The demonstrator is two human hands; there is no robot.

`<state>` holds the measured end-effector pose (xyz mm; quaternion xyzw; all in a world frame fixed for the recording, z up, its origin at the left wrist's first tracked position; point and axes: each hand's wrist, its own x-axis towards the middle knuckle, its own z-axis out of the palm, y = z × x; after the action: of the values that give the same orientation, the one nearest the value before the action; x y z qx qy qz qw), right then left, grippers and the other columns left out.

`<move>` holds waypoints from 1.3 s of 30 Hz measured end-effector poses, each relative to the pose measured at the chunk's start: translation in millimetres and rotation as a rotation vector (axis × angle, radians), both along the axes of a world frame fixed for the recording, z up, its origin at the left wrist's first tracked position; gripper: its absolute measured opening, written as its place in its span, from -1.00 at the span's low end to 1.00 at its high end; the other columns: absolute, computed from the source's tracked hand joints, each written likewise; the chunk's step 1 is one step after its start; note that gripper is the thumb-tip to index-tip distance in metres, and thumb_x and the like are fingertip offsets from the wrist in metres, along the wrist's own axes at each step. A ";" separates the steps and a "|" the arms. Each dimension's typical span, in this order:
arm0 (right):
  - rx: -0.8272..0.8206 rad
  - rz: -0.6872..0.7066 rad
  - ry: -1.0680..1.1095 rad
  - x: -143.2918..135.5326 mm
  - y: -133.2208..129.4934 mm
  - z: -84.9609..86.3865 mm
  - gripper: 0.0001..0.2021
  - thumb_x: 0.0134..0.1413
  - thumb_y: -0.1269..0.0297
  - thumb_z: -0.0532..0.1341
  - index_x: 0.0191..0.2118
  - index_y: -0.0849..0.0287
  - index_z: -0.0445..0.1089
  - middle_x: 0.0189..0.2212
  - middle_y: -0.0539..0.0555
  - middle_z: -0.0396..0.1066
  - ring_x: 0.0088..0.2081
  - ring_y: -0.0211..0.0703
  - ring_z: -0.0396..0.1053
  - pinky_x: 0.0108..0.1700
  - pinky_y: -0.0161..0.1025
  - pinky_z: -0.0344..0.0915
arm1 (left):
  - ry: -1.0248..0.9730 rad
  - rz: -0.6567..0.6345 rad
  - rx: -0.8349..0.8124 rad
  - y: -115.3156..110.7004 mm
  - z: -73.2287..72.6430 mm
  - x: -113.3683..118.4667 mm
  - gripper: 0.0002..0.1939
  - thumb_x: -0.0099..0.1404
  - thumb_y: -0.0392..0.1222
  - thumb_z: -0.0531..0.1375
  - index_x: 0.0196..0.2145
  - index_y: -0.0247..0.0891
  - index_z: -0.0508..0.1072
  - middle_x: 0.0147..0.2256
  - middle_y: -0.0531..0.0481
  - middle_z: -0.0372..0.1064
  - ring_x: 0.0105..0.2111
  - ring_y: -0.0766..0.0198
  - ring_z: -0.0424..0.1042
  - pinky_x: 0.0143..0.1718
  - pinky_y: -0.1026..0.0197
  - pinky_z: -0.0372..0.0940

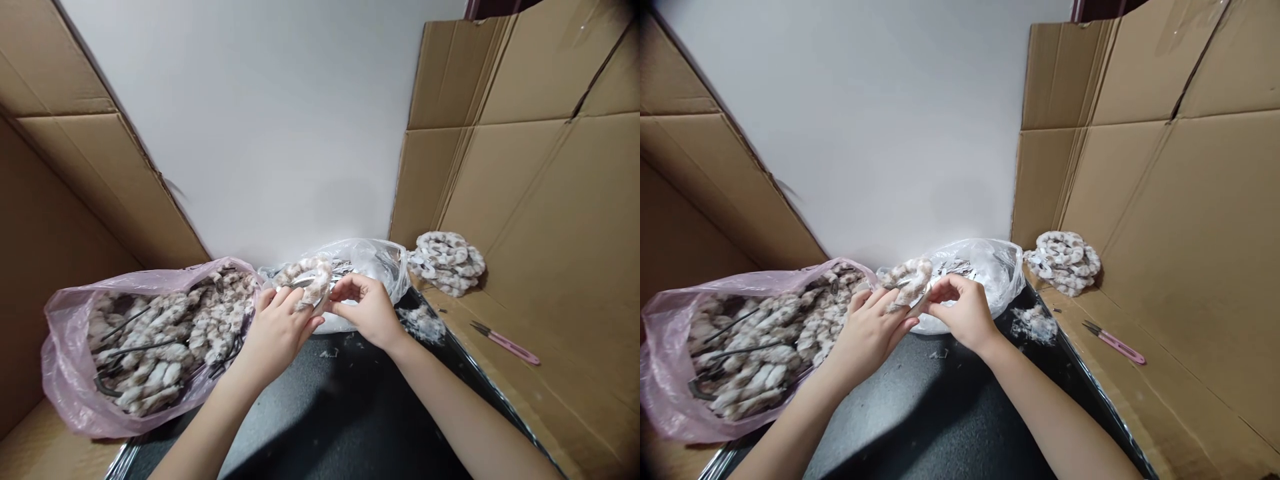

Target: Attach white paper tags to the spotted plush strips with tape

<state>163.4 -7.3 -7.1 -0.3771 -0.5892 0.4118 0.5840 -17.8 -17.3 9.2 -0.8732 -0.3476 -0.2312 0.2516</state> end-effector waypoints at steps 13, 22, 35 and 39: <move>0.099 0.148 -0.219 1.4 -21.8 18.9 -0.79 0.04 0.46 0.20 -0.22 0.08 0.21 -0.40 -0.09 0.31 -0.30 -0.26 0.30 -0.12 -0.23 0.27 | -0.003 0.204 -0.208 16.5 1.6 -18.3 -0.66 0.40 -0.08 0.03 -0.44 -0.24 0.46 -0.34 -0.12 0.45 -0.28 0.06 0.36 -0.23 0.05 0.08; 0.072 -0.057 -0.230 -0.8 -0.1 -1.9 -0.71 -0.14 0.34 0.36 -0.28 0.12 0.27 -0.38 -0.03 0.39 -0.26 -0.18 0.39 -0.10 -0.18 0.31 | 0.004 0.039 -0.287 7.5 3.5 -8.8 -0.63 0.42 -0.07 -0.02 -0.43 -0.25 0.44 -0.34 -0.09 0.41 -0.31 0.12 0.32 -0.20 0.07 0.08; -0.169 0.197 -0.169 -2.5 -12.8 4.0 -0.81 -0.05 0.39 0.21 -0.37 0.09 0.13 -0.49 -0.12 0.28 -0.51 -0.31 0.18 -0.42 -0.32 0.14 | -0.004 0.095 -0.415 9.9 2.0 -7.5 -0.52 0.42 0.02 -0.05 -0.55 -0.26 0.38 -0.50 -0.02 0.35 -0.42 0.19 0.31 -0.28 0.13 0.03; -0.206 0.289 -0.083 4.2 -9.8 9.7 -0.76 -0.07 0.36 0.23 -0.36 0.09 0.09 -0.49 -0.14 0.26 -0.50 -0.33 0.19 -0.42 -0.34 0.11 | -0.074 0.087 -0.506 15.1 3.1 -12.6 -0.48 0.40 0.07 -0.04 -0.63 -0.27 0.28 -0.59 0.04 0.25 -0.50 0.26 0.25 -0.32 0.18 0.03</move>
<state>167.6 -17.2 2.6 -0.3629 -0.6154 0.5339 0.4523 -30.5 -2.2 12.3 -0.8836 -0.4403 -0.1575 0.0220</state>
